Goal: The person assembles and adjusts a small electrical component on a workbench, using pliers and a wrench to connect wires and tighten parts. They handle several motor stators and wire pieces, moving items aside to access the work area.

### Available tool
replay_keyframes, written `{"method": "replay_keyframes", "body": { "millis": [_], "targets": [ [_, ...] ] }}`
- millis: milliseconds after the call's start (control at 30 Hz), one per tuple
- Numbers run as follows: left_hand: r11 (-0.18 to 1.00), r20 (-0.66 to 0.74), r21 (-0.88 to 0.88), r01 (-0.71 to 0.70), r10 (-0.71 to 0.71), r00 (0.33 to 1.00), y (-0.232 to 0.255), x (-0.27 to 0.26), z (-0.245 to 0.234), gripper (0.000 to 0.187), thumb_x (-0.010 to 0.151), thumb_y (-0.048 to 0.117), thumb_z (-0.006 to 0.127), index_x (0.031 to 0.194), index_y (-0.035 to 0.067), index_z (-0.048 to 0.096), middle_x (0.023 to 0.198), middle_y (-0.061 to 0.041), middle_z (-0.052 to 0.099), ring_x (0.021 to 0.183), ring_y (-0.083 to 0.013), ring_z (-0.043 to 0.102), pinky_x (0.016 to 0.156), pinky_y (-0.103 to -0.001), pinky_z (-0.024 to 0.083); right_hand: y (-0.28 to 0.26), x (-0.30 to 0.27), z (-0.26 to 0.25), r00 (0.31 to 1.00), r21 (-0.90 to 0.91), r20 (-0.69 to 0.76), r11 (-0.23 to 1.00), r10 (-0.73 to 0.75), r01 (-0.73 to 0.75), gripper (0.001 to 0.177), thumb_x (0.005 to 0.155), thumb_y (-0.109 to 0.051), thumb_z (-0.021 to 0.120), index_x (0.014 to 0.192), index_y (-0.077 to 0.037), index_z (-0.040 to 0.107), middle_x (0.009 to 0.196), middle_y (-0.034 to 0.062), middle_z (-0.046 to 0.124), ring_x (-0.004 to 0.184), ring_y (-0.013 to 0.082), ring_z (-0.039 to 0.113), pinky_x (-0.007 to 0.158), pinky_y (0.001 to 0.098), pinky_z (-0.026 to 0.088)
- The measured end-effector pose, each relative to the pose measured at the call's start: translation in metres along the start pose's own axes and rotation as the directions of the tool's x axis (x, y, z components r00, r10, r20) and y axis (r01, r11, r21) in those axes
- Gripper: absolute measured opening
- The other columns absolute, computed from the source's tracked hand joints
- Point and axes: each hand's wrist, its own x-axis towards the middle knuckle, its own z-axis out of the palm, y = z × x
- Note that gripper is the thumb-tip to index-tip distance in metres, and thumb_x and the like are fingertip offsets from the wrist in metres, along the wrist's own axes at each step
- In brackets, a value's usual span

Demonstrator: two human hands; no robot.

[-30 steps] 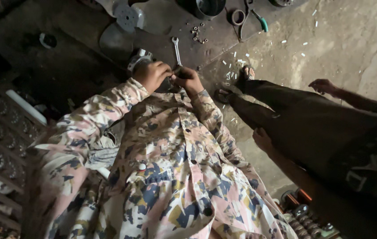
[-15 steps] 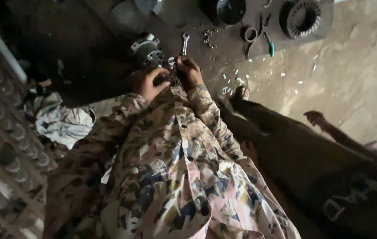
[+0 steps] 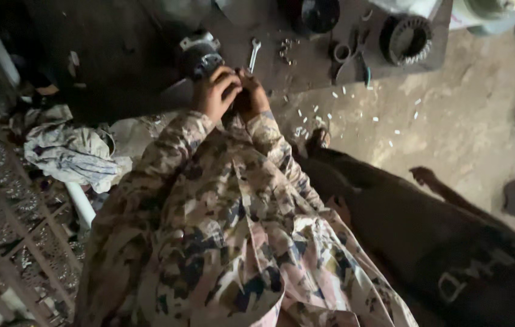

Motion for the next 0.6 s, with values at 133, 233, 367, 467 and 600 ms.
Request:
{"method": "replay_keyframes", "body": {
  "millis": [133,233,367,467,600],
  "targets": [
    [0.949,0.043,-0.264,0.174,-0.169,0.985,-0.032,-0.007,0.025,0.014,0.103,0.016,0.069,0.114,0.008,0.063,0.102,-0.008,0.070,0.093,-0.0229,0.070,0.082,-0.034,0.054,0.000,0.004,-0.007,0.984,-0.115,-0.144,0.990,-0.103,0.087,0.017,0.098,-0.007,0.065,0.115,-0.002,0.065,0.102,0.0093,0.071,0.090,0.0206,0.069,0.079,0.0356,0.058],
    [0.779,0.094,-0.563,0.274,-0.269,0.959,-0.062,-0.013,0.042,0.015,0.104,0.012,0.069,0.116,0.005,0.063,0.098,-0.004,0.066,0.089,-0.0119,0.063,0.081,-0.027,0.052,-0.003,-0.004,-0.002,0.867,-0.410,-0.400,0.904,-0.298,0.122,0.025,0.089,-0.002,0.068,0.113,-0.008,0.064,0.097,0.0087,0.072,0.082,0.0207,0.071,0.071,0.0367,0.060],
    [0.815,0.096,-0.563,0.137,-0.100,0.990,-0.095,-0.019,0.045,0.013,0.099,0.002,0.071,0.109,0.002,0.062,0.100,-0.003,0.069,0.099,-0.0083,0.063,0.088,-0.026,0.051,0.004,-0.023,0.018,0.799,-0.720,-0.183,0.632,-0.572,0.288,0.014,0.096,-0.002,0.072,0.110,-0.001,0.071,0.098,0.0072,0.073,0.085,0.0151,0.068,0.072,0.0336,0.058],
    [0.704,0.188,-0.676,0.217,-0.119,0.975,-0.099,-0.024,0.045,0.011,0.101,-0.001,0.062,0.111,0.002,0.062,0.102,-0.003,0.068,0.101,-0.0079,0.064,0.092,-0.025,0.052,0.016,-0.035,0.033,0.826,-0.652,-0.113,0.668,-0.553,0.358,0.011,0.095,-0.003,0.073,0.105,0.002,0.071,0.093,0.0083,0.073,0.081,0.0173,0.071,0.073,0.0337,0.059],
    [0.730,0.266,-0.631,0.263,-0.115,0.957,-0.091,-0.018,0.031,0.010,0.098,-0.001,0.068,0.106,0.002,0.065,0.098,-0.003,0.072,0.094,-0.0070,0.066,0.083,-0.025,0.054,0.022,-0.045,0.049,0.809,-0.625,-0.167,0.695,-0.564,0.356,0.013,0.096,-0.005,0.073,0.106,0.003,0.071,0.095,0.0086,0.073,0.084,0.0173,0.070,0.077,0.0331,0.058]
  ]
}}
